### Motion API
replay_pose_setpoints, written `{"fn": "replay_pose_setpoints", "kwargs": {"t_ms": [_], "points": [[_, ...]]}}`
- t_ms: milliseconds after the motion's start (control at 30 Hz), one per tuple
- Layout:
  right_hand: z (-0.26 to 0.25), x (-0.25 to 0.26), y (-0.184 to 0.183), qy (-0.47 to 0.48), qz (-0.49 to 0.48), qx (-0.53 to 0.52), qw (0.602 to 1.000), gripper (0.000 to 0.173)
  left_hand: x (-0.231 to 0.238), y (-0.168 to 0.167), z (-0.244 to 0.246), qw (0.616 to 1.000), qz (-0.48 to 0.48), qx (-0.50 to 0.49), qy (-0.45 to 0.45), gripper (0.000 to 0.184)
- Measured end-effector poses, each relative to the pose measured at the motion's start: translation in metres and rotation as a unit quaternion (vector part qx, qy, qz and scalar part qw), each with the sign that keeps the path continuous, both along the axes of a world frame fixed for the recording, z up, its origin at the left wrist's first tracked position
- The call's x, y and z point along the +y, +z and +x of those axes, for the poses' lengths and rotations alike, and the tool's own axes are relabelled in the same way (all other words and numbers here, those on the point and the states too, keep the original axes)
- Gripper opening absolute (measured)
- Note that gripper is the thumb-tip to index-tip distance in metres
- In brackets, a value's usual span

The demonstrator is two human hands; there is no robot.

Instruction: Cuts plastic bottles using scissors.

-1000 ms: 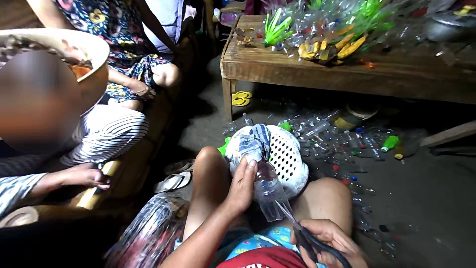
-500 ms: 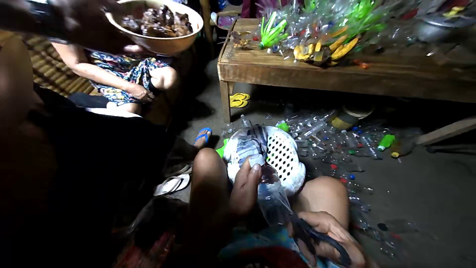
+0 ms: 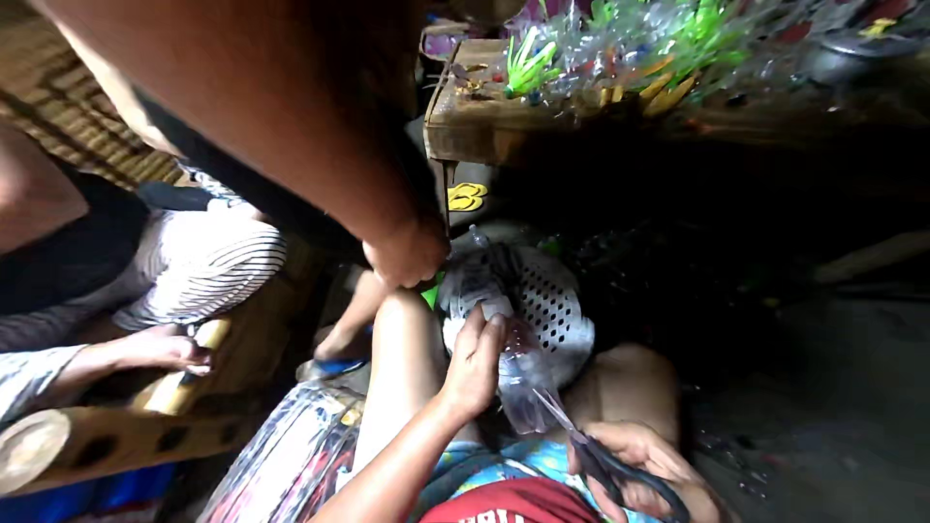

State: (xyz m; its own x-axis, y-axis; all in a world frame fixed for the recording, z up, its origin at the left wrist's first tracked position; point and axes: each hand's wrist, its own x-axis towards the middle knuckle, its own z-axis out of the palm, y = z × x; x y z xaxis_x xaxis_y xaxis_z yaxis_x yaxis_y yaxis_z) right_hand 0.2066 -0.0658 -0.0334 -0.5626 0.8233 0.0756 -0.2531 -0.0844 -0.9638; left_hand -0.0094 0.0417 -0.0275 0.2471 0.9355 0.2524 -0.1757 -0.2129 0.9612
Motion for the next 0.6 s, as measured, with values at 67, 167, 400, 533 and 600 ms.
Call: {"fn": "replay_pose_setpoints", "kwargs": {"t_ms": [67,167,400,533,600], "points": [[-0.0003,0.0012,-0.0007,0.004,0.001,0.002,1.0,0.046,0.0016,-0.0022,0.0005,1.0,0.011,-0.014,-0.013,0.041],[-0.0013,0.0013,-0.0007,0.006,0.002,0.015,1.0,0.047,0.0013,-0.0025,-0.0001,0.999,0.005,-0.028,-0.026,0.038],[-0.0011,-0.001,-0.0041,0.017,0.006,0.023,1.0,0.045,0.0008,-0.0031,-0.0017,0.999,0.005,-0.028,-0.018,0.034],[-0.0017,-0.0005,-0.0046,0.019,0.007,0.015,1.0,0.046,0.0013,-0.0038,-0.0015,0.999,0.003,-0.035,-0.026,0.034],[-0.0023,-0.0008,-0.0043,0.018,0.004,0.012,1.0,0.046,0.0017,-0.0044,-0.0021,0.999,0.004,-0.033,-0.025,0.035]]}}
